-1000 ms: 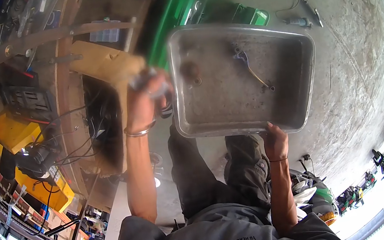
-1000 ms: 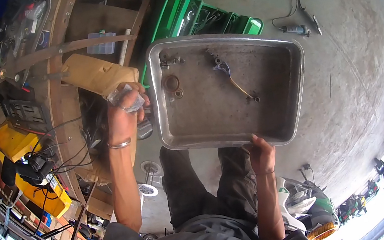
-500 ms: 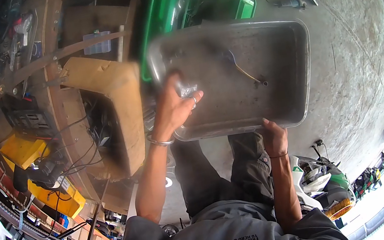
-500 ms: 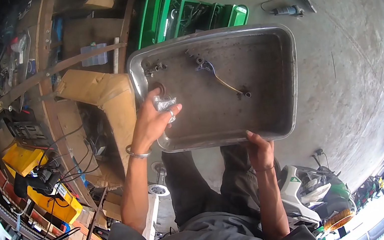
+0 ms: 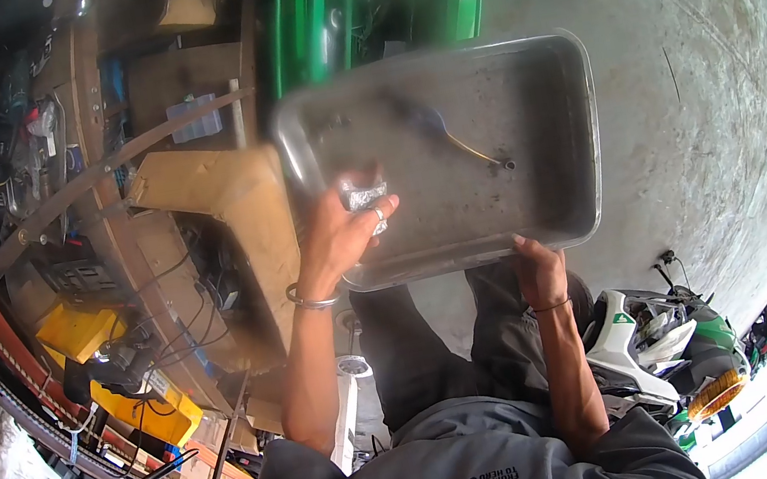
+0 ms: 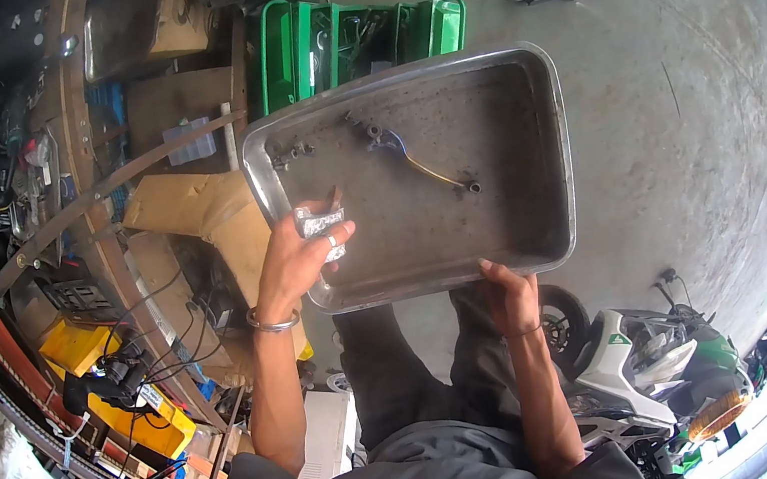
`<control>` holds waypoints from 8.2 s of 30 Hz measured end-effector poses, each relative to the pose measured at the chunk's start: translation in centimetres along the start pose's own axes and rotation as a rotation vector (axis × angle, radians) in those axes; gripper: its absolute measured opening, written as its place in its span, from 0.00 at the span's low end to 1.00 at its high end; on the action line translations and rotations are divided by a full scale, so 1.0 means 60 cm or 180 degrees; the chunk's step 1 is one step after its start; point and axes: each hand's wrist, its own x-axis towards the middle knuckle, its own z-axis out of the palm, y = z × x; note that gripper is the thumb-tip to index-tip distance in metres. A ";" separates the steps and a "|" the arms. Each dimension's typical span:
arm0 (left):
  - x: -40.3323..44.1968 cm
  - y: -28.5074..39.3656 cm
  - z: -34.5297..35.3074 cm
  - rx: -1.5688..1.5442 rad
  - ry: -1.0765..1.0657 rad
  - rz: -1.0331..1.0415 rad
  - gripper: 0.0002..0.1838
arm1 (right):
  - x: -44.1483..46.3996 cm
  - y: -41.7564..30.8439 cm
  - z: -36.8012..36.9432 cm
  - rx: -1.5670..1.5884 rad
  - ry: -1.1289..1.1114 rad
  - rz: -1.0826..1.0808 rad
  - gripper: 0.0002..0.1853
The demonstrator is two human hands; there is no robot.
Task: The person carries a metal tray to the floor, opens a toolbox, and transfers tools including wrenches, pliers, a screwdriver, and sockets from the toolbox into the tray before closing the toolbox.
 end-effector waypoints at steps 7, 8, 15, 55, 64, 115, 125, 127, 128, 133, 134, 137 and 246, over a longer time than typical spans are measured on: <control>-0.011 0.041 0.094 0.0190 -0.0405 0.0629 0.20 | -0.013 -0.009 0.011 0.0130 0.0018 -0.0156 0.20; -0.013 0.047 0.120 0.0276 -0.0382 0.0948 0.22 | -0.012 -0.008 0.004 0.0142 0.0025 -0.0156 0.20; -0.088 0.119 0.310 0.0001 -0.1943 0.2635 0.36 | -0.024 0.013 0.022 0.1827 -0.0152 -0.0115 0.19; 0.026 0.036 0.152 0.1836 0.1350 0.2171 0.20 | 0.010 0.003 -0.130 0.0743 0.0458 -0.0062 0.19; 0.067 0.063 0.075 0.3361 0.1255 0.2067 0.19 | -0.012 -0.020 -0.112 0.0557 0.0401 -0.0415 0.26; 0.081 0.001 0.112 0.2841 0.1852 0.1253 0.16 | -0.014 -0.033 -0.116 0.0089 0.0101 -0.0213 0.21; 0.071 -0.042 0.108 0.1075 0.1939 0.1328 0.16 | 0.025 -0.044 -0.122 -0.0040 0.0075 -0.0080 0.21; 0.053 -0.048 0.103 0.0623 0.1931 0.1193 0.16 | 0.038 -0.035 -0.124 -0.0035 0.0175 -0.0073 0.21; 0.043 -0.051 0.101 0.0177 0.1913 0.1107 0.15 | 0.044 -0.030 -0.127 -0.0001 0.0265 -0.0107 0.20; -0.024 -0.070 0.112 -0.0538 0.1734 0.0835 0.15 | 0.081 -0.042 -0.226 -0.0141 0.0249 0.0074 0.14; -0.029 -0.086 0.117 -0.0491 0.1722 0.0866 0.15 | 0.080 -0.057 -0.237 -0.0202 0.0389 0.0151 0.12; -0.053 -0.130 0.144 -0.0746 0.1653 0.0851 0.16 | 0.094 -0.090 -0.342 -0.0666 0.0329 -0.0193 0.08; 0.718 -0.422 0.655 0.2274 -0.0168 0.0931 0.23 | 1.205 -0.114 -0.436 -0.6123 -0.1498 -0.4729 0.11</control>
